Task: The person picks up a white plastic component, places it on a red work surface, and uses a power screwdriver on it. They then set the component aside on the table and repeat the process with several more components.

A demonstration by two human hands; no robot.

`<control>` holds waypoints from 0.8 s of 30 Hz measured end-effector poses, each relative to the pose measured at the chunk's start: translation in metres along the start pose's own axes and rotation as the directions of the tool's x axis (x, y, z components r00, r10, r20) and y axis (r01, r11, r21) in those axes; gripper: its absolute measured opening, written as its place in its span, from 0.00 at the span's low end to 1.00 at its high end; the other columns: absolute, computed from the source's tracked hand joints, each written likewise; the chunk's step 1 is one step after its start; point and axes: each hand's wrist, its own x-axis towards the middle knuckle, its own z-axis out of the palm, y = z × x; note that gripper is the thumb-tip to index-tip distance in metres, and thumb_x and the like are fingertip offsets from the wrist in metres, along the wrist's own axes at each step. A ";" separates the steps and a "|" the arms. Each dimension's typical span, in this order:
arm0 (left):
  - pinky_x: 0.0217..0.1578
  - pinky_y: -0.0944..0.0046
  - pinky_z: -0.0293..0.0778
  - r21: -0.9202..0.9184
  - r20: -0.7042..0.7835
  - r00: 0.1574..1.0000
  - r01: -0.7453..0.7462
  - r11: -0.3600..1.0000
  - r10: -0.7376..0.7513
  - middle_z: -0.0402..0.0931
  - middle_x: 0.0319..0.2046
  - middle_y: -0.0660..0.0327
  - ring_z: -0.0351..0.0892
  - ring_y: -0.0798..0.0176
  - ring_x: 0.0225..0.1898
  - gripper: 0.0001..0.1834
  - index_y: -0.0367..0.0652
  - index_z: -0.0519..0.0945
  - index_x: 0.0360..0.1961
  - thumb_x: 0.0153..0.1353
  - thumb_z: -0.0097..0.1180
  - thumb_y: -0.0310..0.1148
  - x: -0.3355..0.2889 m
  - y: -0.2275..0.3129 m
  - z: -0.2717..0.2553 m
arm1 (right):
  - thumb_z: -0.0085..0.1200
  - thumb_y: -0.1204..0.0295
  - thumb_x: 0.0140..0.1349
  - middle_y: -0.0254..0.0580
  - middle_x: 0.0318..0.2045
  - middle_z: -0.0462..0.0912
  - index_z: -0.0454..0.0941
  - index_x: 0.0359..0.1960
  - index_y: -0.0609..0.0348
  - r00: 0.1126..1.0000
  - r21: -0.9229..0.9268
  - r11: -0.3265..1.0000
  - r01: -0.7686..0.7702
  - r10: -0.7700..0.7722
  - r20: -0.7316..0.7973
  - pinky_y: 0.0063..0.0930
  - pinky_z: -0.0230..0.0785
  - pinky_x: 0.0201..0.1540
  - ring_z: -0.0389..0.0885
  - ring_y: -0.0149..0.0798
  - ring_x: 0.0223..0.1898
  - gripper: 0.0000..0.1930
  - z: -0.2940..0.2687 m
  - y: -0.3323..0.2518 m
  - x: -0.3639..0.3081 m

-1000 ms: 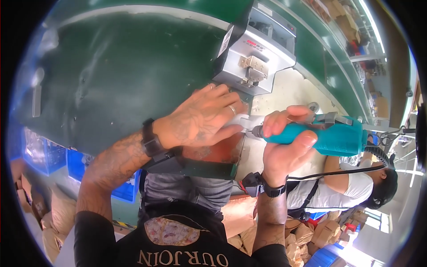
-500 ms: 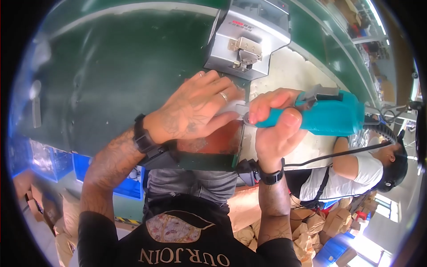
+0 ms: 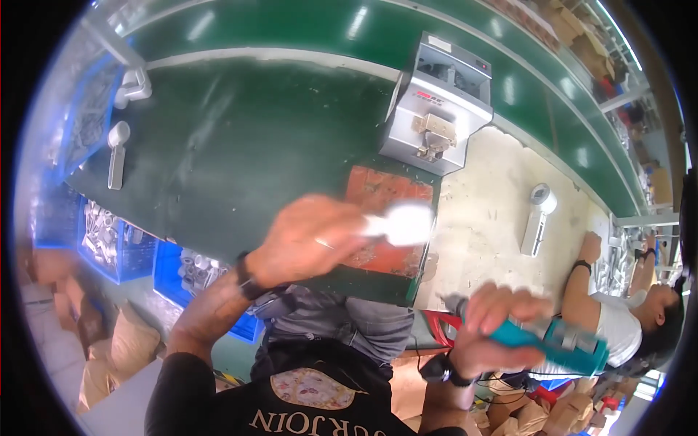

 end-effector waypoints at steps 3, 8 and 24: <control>0.45 0.55 0.76 0.161 -0.187 0.912 0.395 0.904 -0.365 0.80 0.45 0.50 0.81 0.46 0.44 0.18 0.39 0.78 0.49 0.56 0.66 0.25 -0.020 -0.021 -0.029 | 0.52 0.32 0.59 0.31 0.17 0.68 0.66 0.38 0.55 1.000 -0.098 0.995 0.002 -0.001 0.004 0.20 0.56 0.17 0.65 0.29 0.13 0.35 -0.033 -0.013 -0.023; 0.53 0.51 0.70 0.582 -0.249 0.919 0.395 0.711 -0.306 0.77 0.50 0.50 0.74 0.43 0.53 0.18 0.39 0.78 0.50 0.58 0.62 0.25 0.011 -0.038 -0.039 | 0.59 0.38 0.58 0.40 0.21 0.73 0.66 0.44 0.63 0.990 -0.101 0.985 -0.140 0.143 0.013 0.32 0.67 0.24 0.74 0.37 0.20 0.36 -0.066 -0.014 -0.035; 0.48 0.46 0.70 -0.167 0.470 0.824 0.436 0.884 -0.317 0.81 0.42 0.51 0.79 0.47 0.47 0.27 0.42 0.81 0.39 0.55 0.58 0.57 0.243 0.084 0.275 | 0.55 0.36 0.60 0.46 0.24 0.78 0.70 0.45 0.68 0.978 -0.264 0.943 -0.200 0.208 -0.001 0.27 0.68 0.25 0.77 0.35 0.23 0.38 -0.074 -0.031 -0.043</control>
